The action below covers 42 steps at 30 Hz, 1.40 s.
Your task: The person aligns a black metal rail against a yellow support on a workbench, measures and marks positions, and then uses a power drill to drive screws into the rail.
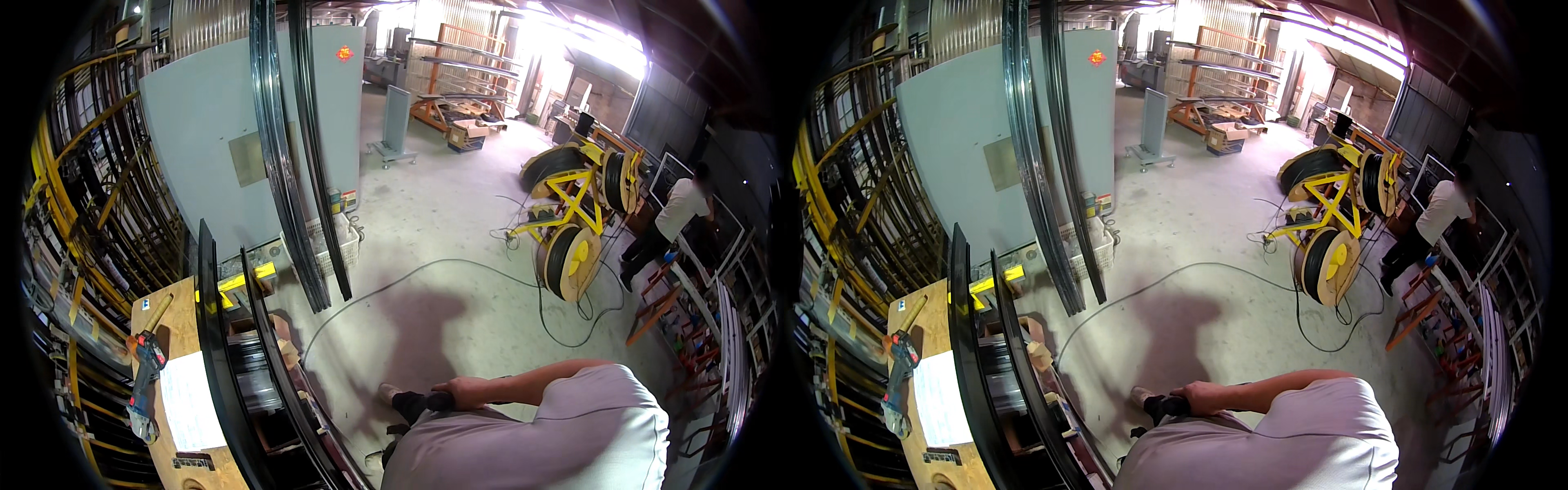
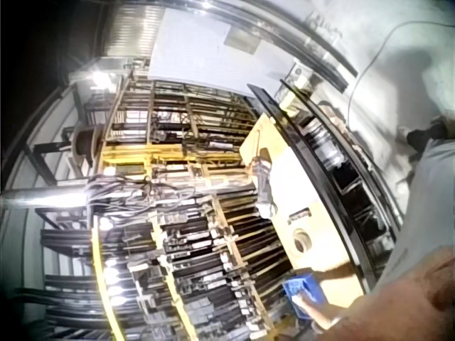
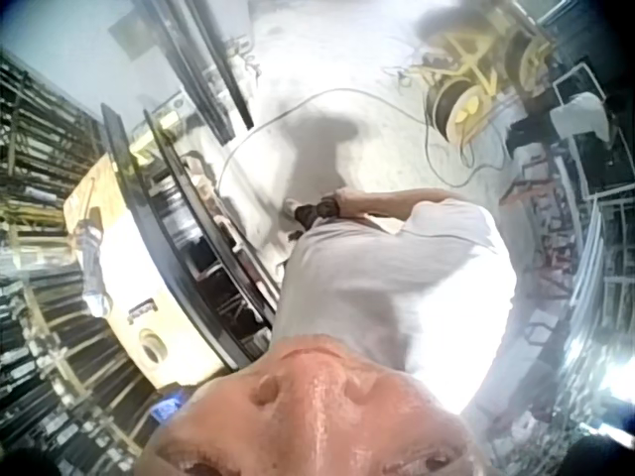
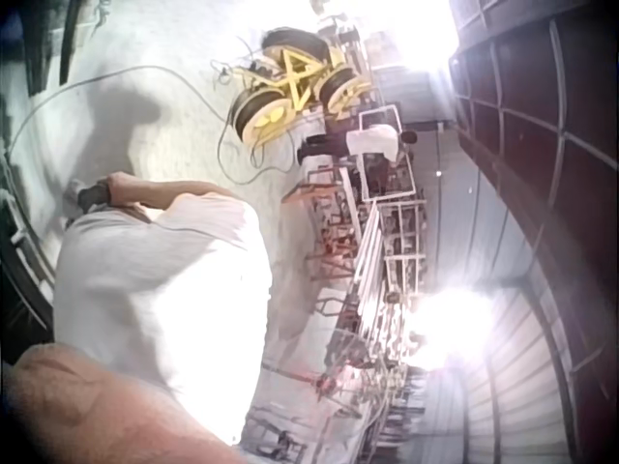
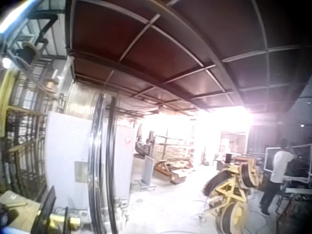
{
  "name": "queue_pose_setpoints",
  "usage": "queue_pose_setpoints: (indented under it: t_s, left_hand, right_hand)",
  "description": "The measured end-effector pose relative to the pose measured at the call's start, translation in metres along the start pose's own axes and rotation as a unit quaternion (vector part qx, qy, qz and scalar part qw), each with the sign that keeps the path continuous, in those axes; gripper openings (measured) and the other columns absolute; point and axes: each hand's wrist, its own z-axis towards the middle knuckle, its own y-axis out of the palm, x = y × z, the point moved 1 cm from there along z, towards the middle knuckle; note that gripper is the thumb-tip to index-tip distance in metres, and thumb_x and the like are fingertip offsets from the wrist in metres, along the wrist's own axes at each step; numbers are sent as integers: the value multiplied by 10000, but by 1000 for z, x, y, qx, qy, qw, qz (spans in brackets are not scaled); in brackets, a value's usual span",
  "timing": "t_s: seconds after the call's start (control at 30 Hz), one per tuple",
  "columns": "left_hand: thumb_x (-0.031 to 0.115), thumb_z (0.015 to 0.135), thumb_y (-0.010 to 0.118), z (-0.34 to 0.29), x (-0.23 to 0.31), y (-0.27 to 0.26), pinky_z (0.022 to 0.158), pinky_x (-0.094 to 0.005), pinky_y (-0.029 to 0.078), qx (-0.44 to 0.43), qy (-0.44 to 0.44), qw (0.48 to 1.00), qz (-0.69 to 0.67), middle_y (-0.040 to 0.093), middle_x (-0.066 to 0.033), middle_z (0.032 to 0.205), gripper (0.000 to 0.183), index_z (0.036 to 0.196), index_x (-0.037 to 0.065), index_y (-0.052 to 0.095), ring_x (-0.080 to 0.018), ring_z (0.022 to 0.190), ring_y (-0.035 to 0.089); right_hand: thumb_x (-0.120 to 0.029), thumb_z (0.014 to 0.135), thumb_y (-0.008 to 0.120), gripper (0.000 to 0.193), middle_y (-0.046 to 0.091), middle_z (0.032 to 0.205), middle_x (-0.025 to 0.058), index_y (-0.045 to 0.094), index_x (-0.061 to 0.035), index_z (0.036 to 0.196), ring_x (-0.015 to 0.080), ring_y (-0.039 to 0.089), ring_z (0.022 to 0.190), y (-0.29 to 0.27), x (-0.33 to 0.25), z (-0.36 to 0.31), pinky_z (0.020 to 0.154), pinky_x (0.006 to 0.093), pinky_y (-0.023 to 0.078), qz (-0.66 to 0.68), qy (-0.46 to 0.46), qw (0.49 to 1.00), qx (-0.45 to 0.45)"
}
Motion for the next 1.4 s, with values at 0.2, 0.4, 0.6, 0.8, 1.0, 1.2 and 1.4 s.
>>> queue_pose_setpoints:
  t_s: [0.2, 0.4, 0.6, 0.8, 1.0, 1.2, 1.4]
  left_hand:
    - [86, 799, 704, -9, -3, -7, 621, -321, 511, -13, -21, 1000, -2, 700, -118, 740, 112, 827, -15, 742, -189, 660, 646]
    - [75, 789, 714, -27, 11, -7, 627, -312, 513, -76, -52, 996, 12, 704, -110, 746, 106, 834, -16, 747, -180, 671, 650]
    - [49, 796, 719, -43, 77, 97, 538, -290, 469, -274, 117, 954, -34, 693, -59, 697, 104, 857, -29, 752, -149, 546, 595]
    - [74, 838, 710, -33, 91, 176, 602, -325, 487, -377, -84, 922, 7, 703, -85, 799, 117, 914, -8, 744, -158, 669, 618]
    - [75, 840, 709, 0, 144, 251, 628, -330, 493, -272, -151, 947, -73, 701, -95, 847, 147, 959, -8, 732, -161, 718, 622]
    - [76, 842, 707, 29, 196, 314, 653, -335, 498, -163, -177, 957, -163, 699, -105, 895, 183, 1004, -8, 719, -164, 767, 626]
    - [77, 844, 706, 48, 218, 339, 678, -340, 503, -122, -190, 950, -215, 697, -116, 943, 221, 1048, -8, 707, -167, 816, 631]
  right_hand:
    - [-217, 765, 713, 690, 690, 1136, 223, 525, -181, 1428, 396, 649, 1089, -18, -23, -16, 918, 475, 514, 23, 11, 999, 26]
    - [-204, 746, 742, 791, 693, 1119, 211, 441, -161, 1476, 422, 665, 1012, -56, -84, -33, 847, 492, 516, 51, -179, 977, 105]
    - [-143, 813, 727, 856, 585, 1340, 248, 298, -81, 1551, 412, 606, 1192, -96, -152, -14, 993, 410, 477, 196, -480, 855, 19]
    - [-239, 825, 821, 815, 696, 1190, 162, 417, -34, 1502, 273, 700, 1003, -139, -165, 32, 859, 352, 541, 275, -610, 741, -54]
    - [-213, 785, 865, 908, 668, 1290, 153, 374, -83, 1538, 261, 674, 1132, -176, -131, 113, 943, 359, 513, 282, -567, 765, -115]
    - [-327, 854, 782, 821, 689, 1202, 178, 369, -117, 1532, 384, 696, 973, -210, -119, 173, 808, 409, 566, 246, -656, 713, 25]
    - [-409, 777, 776, 911, 691, 1090, 205, 353, -191, 1554, 421, 674, 899, -239, -105, 200, 741, 457, 536, 137, -597, 790, 30]
